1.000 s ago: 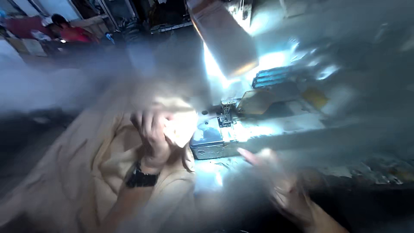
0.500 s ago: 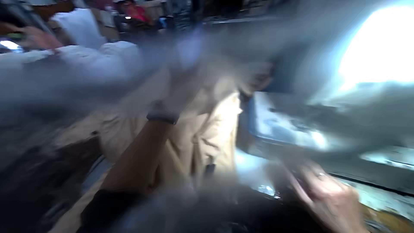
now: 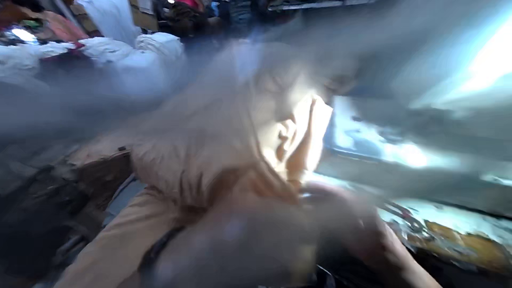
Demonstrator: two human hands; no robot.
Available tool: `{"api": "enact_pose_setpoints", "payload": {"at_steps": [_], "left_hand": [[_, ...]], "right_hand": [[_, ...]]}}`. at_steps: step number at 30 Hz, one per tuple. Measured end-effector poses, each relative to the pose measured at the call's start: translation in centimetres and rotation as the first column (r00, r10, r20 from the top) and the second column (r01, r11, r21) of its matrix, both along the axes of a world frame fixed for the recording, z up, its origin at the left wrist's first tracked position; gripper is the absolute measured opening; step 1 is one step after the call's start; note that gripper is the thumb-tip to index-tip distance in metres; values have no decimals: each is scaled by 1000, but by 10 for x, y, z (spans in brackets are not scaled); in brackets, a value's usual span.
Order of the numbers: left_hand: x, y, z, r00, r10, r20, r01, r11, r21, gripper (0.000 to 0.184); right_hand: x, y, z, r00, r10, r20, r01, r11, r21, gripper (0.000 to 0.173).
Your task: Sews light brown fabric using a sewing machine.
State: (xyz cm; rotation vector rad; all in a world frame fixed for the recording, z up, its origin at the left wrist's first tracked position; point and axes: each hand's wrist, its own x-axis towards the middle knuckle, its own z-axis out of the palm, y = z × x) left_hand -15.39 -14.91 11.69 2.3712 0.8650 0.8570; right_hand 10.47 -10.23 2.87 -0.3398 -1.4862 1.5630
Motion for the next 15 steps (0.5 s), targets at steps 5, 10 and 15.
{"api": "enact_pose_setpoints", "payload": {"at_steps": [5,10,15], "left_hand": [[59,32,-8,973,-187,132,173,978,116,24],[108,58,-41,985,-148,-85,153,987,53,30],[164,60,-51,975,-202,92,205,979,-24,24]], "right_hand": [[20,-27,-2,982,-170,-84,115,885,-450,19],[61,-49,-18,953,-290,84,302,929,-215,14],[120,-70,-34,934,-354,44,355,913,-203,14]]}}
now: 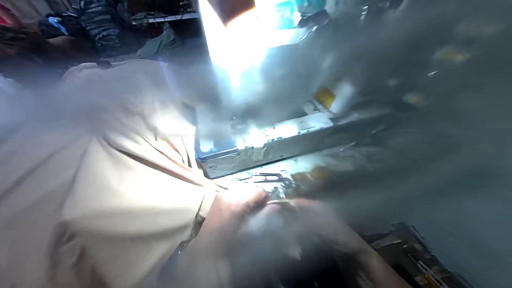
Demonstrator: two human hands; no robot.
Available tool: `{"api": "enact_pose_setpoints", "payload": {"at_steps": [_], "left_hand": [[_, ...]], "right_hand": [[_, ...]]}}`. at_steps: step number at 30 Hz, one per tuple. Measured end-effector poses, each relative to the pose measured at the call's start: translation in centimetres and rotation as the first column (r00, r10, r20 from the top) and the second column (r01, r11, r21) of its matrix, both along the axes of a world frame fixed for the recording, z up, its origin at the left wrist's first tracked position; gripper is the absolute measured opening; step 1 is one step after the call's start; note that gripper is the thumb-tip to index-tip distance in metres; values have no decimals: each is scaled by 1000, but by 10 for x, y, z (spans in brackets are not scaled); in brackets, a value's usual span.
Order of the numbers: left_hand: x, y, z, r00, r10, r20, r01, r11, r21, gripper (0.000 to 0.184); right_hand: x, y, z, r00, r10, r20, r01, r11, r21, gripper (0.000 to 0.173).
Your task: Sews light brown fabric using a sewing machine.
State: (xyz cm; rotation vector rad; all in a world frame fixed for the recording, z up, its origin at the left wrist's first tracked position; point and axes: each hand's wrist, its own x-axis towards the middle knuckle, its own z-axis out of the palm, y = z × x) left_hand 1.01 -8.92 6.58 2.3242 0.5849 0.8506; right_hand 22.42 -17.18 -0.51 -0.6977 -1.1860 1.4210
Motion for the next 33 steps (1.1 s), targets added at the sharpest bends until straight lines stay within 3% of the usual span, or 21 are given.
{"api": "enact_pose_setpoints", "payload": {"at_steps": [4,7,9,11,13,18,21,24,25,27,28,29,30,31,33], "left_hand": [[17,23,-23,991,24,134,-28,999,25,23],[11,-3,-39,948,178,265,-174,984,-36,24],[10,-33,-38,930,281,237,-247,955,-162,24],[17,-48,-37,925,345,158,-311,929,-202,24],[18,-47,-40,901,392,183,-340,903,-261,14],[0,-52,-36,922,354,154,-185,756,-628,9],[-11,-49,-49,935,317,159,-161,779,-606,9],[-21,-42,-49,936,268,228,-89,808,-583,11],[-24,-40,-43,919,274,283,-25,758,-652,13],[-30,-35,-28,791,337,511,287,533,-796,21],[-36,-32,-20,687,369,627,481,415,-772,21],[-44,-28,-17,580,398,711,628,338,-701,19],[-53,-27,-18,513,414,752,693,317,-647,18],[-65,-28,-21,517,414,750,671,349,-655,20],[-90,-36,-25,660,408,631,402,517,-756,15]], "right_hand": [[3,3,-10,994,-108,8,108,993,-55,8],[-14,15,-11,965,-125,-232,93,985,-144,12],[-22,20,-8,939,-137,-315,90,983,-158,14],[-28,22,-7,958,-151,-242,129,986,-105,15],[-31,25,-9,971,-196,-140,194,981,-31,15],[-32,27,-26,846,-532,31,530,846,61,19],[-43,18,-24,814,-575,80,564,816,125,5],[-55,10,-21,734,-620,278,575,785,232,53],[-57,10,-25,651,-659,376,587,751,301,58],[-59,10,-36,540,-691,480,588,718,372,54],[-58,10,-39,582,-669,463,577,741,344,49],[-56,8,-37,698,-606,381,547,795,262,39],[-54,6,-29,845,-483,230,467,876,122,26],[-52,4,-18,949,-313,31,314,948,-49,15],[-49,7,5,932,-58,-359,-49,958,-283,20]]}}
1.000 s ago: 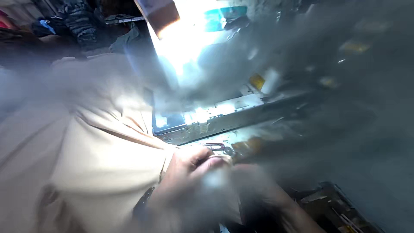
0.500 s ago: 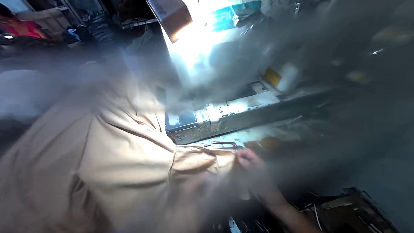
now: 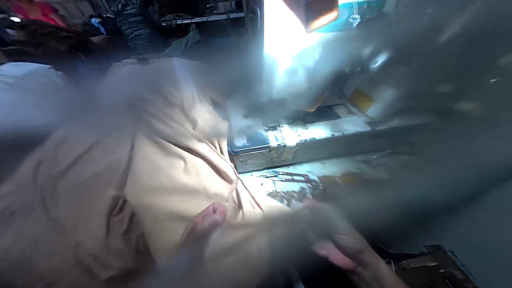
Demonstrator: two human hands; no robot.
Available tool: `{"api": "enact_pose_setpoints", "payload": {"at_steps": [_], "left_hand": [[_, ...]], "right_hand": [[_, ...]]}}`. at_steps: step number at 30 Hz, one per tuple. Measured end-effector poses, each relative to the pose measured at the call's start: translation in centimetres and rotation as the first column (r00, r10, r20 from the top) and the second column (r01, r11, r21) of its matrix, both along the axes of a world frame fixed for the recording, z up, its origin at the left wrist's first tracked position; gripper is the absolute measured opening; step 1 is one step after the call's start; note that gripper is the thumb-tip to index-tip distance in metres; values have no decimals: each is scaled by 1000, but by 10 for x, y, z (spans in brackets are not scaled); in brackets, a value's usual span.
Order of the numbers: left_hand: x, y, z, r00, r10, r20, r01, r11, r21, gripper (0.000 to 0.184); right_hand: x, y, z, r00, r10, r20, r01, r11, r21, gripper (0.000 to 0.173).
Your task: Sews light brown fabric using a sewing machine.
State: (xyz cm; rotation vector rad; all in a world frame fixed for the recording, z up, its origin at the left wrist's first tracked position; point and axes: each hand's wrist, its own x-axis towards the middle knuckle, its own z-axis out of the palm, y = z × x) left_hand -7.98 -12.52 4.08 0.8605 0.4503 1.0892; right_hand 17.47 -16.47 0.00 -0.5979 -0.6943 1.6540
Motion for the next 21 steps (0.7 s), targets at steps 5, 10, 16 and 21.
{"api": "enact_pose_setpoints", "payload": {"at_steps": [5,10,16,21], "left_hand": [[-28,-17,8,822,407,-398,-225,874,430,18],[-32,-29,4,575,751,-325,-120,470,875,15],[-14,-5,8,710,653,-264,-252,586,770,13],[22,45,91,631,685,-364,-62,513,856,9]], "right_hand": [[3,16,13,989,109,101,-126,977,175,6],[-4,6,18,730,-490,476,23,715,699,30],[-11,4,16,125,-923,364,-35,363,931,21],[-12,18,34,660,-572,487,6,652,758,35]]}}
